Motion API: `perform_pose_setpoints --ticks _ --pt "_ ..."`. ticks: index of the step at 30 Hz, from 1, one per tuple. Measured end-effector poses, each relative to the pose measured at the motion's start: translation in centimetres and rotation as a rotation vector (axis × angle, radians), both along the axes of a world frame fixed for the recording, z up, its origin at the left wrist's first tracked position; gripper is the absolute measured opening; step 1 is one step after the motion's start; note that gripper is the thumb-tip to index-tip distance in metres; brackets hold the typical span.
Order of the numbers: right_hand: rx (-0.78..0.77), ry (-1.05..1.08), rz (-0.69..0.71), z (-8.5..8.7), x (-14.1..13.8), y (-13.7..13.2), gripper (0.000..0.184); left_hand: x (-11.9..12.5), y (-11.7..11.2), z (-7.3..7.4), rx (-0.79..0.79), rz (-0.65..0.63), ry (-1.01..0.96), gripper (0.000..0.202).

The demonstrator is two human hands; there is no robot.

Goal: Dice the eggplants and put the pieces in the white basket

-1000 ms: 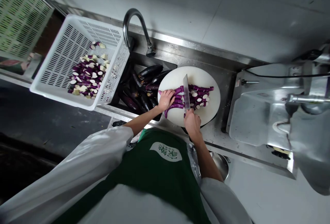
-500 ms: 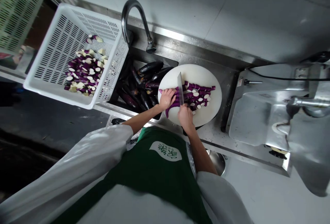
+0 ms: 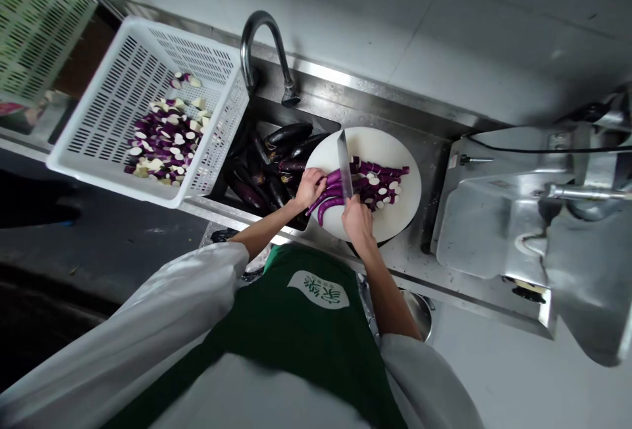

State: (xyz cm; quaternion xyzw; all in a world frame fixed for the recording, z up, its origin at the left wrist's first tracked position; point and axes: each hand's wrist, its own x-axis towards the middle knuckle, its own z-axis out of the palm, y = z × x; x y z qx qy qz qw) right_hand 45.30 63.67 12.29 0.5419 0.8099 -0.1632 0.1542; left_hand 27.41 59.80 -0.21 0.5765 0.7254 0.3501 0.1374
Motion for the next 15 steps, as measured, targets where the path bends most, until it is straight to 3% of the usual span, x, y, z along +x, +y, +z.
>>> perform_pose_setpoints --ticks 5,15 --pt "-0.065 -0.054 0.013 0.0 -0.1 -1.2 0.032 0.4 0.3 -0.8 -0.016 -0.049 0.011 0.036" --pt "-0.107 0.012 0.001 -2.2 -2.3 0.6 0.031 0.2 1.2 -0.9 -0.049 -0.079 0.012 0.042"
